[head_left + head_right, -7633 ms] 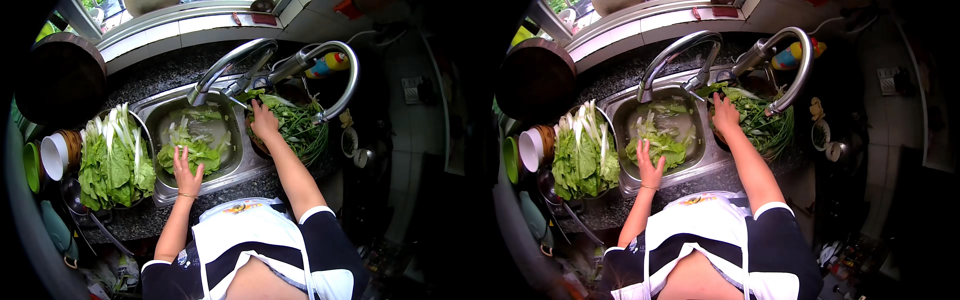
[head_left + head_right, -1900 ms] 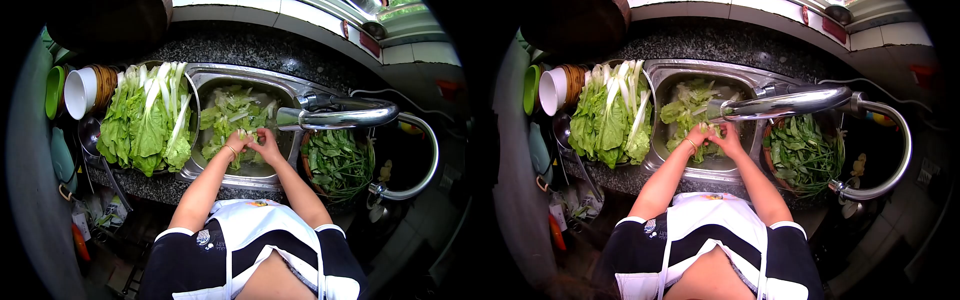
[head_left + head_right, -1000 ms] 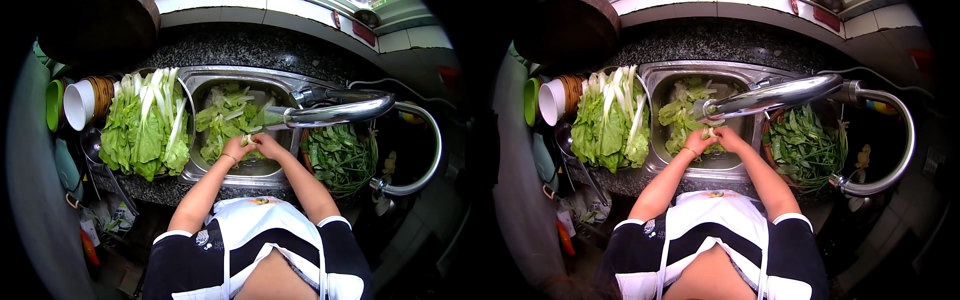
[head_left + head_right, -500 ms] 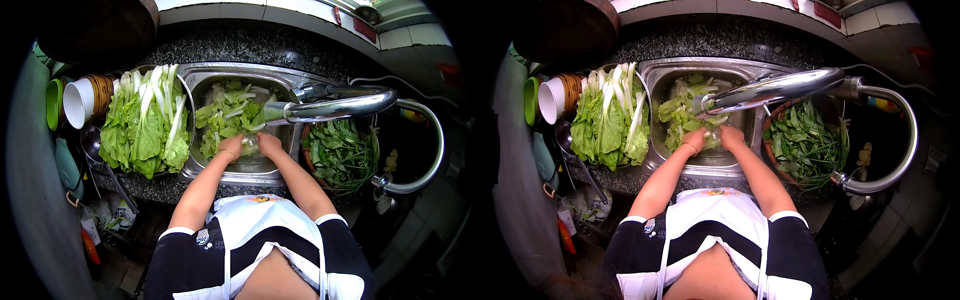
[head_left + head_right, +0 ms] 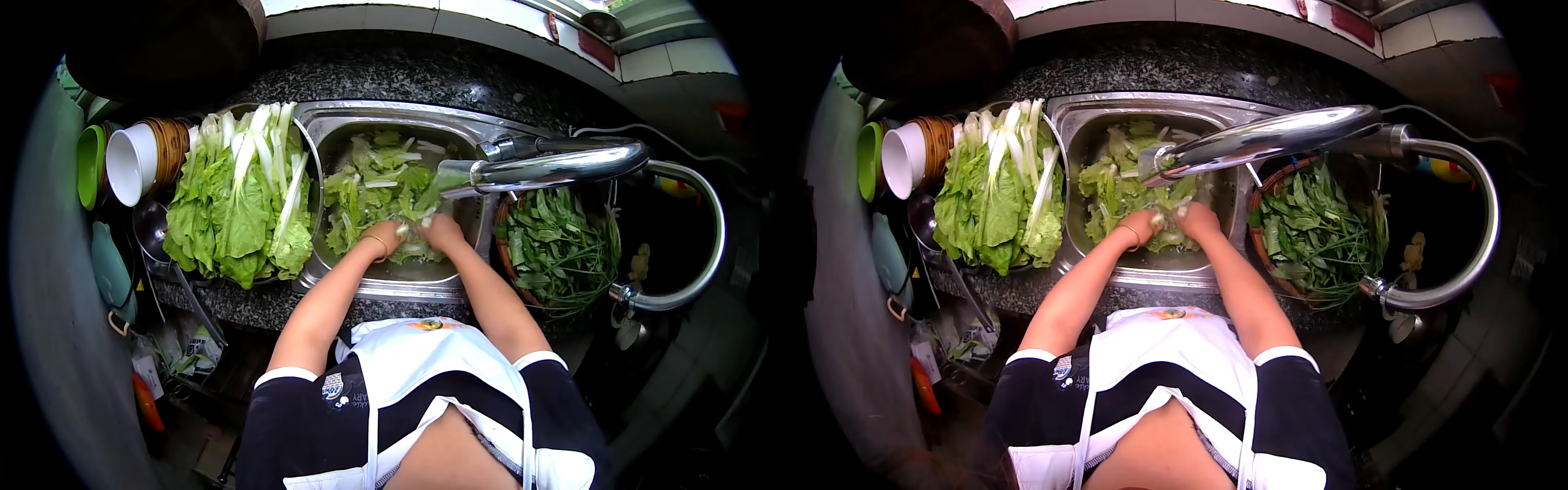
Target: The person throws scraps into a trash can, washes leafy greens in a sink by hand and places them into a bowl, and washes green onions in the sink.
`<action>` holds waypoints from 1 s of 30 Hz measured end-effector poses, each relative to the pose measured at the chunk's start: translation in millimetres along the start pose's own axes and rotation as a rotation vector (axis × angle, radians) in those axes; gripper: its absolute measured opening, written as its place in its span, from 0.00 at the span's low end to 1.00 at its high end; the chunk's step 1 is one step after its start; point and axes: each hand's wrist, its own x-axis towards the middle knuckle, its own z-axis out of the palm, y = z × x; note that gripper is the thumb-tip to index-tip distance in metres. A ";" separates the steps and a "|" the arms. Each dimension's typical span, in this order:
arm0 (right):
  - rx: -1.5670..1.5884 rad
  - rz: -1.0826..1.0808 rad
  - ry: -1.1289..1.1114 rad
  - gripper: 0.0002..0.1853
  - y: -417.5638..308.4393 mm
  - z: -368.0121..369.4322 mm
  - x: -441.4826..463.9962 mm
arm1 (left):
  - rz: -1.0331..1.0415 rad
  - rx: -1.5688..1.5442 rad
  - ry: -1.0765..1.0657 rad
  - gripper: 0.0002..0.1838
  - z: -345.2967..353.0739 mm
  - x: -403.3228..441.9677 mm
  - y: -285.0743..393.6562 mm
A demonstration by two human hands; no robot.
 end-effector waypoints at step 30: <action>0.884 -0.302 0.368 0.15 4.6 -50.9 -15.8 | 0.267 0.086 0.232 0.13 40.8 -5.3 28.7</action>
